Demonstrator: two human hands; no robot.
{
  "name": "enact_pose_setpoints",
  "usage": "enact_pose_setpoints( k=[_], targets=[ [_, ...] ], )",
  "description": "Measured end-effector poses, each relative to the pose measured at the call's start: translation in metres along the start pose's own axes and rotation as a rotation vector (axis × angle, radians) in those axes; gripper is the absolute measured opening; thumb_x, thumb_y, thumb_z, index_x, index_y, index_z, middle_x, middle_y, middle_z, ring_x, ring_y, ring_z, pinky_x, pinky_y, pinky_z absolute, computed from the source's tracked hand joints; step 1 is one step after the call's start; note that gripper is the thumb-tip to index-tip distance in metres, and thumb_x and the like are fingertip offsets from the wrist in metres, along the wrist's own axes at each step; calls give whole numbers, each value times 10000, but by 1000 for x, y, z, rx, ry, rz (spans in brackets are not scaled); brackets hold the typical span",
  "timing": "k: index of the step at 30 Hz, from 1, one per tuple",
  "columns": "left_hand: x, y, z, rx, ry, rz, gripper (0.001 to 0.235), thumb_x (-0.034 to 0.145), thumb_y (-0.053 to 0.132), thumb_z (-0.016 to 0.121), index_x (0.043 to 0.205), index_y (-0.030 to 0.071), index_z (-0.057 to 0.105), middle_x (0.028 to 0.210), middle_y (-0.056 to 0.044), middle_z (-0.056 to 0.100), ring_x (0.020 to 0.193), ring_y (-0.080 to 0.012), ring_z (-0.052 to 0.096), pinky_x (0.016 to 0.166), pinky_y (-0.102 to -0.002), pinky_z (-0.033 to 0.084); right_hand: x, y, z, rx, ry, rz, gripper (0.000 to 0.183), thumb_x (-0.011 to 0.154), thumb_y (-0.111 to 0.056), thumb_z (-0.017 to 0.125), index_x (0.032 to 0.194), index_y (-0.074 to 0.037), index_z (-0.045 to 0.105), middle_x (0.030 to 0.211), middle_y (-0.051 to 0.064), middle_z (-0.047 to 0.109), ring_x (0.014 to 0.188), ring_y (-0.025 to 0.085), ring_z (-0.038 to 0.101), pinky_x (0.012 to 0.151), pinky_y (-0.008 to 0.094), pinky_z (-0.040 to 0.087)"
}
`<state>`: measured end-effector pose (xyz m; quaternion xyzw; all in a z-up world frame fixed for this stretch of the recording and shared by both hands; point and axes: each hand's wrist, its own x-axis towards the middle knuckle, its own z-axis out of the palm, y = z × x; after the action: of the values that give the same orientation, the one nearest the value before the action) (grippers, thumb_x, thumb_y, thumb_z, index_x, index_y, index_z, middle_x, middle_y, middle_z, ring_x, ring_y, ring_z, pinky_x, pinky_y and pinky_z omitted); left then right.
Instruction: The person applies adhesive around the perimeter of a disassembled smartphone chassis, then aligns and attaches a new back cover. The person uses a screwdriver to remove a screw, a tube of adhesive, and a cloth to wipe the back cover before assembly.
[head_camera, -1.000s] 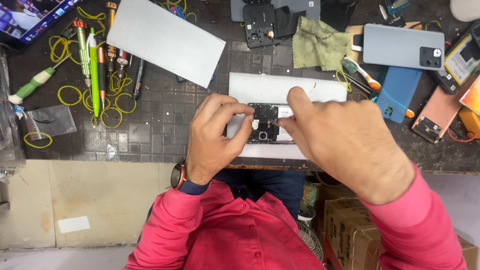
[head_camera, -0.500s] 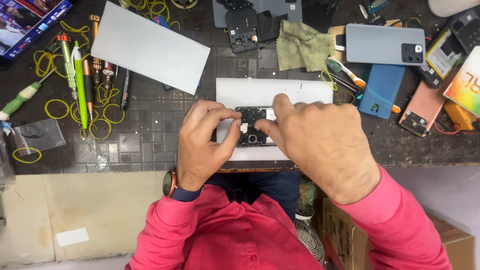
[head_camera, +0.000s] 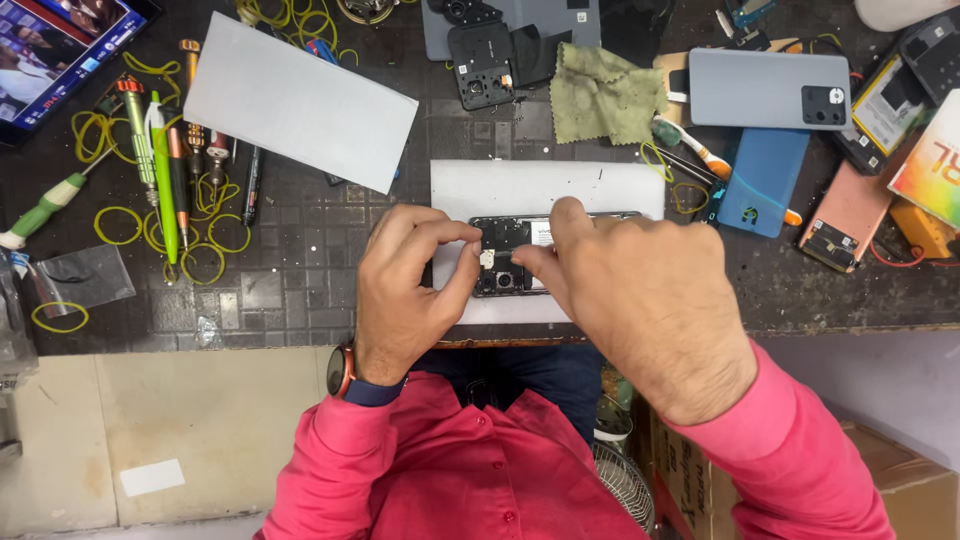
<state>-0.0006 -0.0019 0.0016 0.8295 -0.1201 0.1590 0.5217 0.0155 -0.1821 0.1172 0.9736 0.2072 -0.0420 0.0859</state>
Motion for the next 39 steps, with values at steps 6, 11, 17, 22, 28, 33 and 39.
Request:
enact_pose_setpoints(
  k=[6,11,17,22,28,33,39],
  targets=[
    [0,0,0,9,2,3,141,866,18,772,991,50,715,981,-95,635,929,-268,656,823,-369,524,-4,3,1,65,0,9,352,950,-416,650,906,-67,636,492,57,624,417,230,646,370,373,473],
    [0,0,0,6,-9,-15,134,873,20,770,994,51,720,982,-95,635,921,-263,655,808,-361,521,-17,10,7,222,84,65,316,970,-366,678,854,-78,619,556,70,628,485,282,648,429,414,462],
    [0,-1,1,-9,9,5,138,866,27,778,988,51,719,987,-94,630,919,-261,650,807,-357,518,-23,38,33,522,373,244,160,1066,-169,677,1001,-35,620,757,126,619,656,318,628,584,430,446],
    [-2,-2,2,-6,7,-23,131,866,29,779,983,53,725,977,-91,633,907,-254,652,791,-352,519,21,97,79,395,581,280,128,1150,-125,723,1089,-41,647,1091,188,570,1036,354,523,921,440,408],
    [0,-2,1,-19,11,-12,123,867,21,771,975,43,717,965,-91,634,907,-261,646,801,-358,519,81,167,119,188,746,165,134,997,-154,771,1078,-69,706,1202,174,591,1174,427,438,978,538,308],
    [2,0,0,-8,20,-6,119,862,20,766,968,47,720,966,-92,637,912,-265,656,811,-362,526,101,180,136,94,687,195,111,823,-190,847,889,-147,769,1164,183,616,1160,474,420,929,569,285],
    [0,0,1,14,21,5,132,862,18,777,975,50,718,978,-102,636,916,-275,656,803,-366,523,106,174,140,119,639,252,209,840,-150,828,1002,-90,709,1175,217,580,1148,459,418,919,574,301]
  ],
)
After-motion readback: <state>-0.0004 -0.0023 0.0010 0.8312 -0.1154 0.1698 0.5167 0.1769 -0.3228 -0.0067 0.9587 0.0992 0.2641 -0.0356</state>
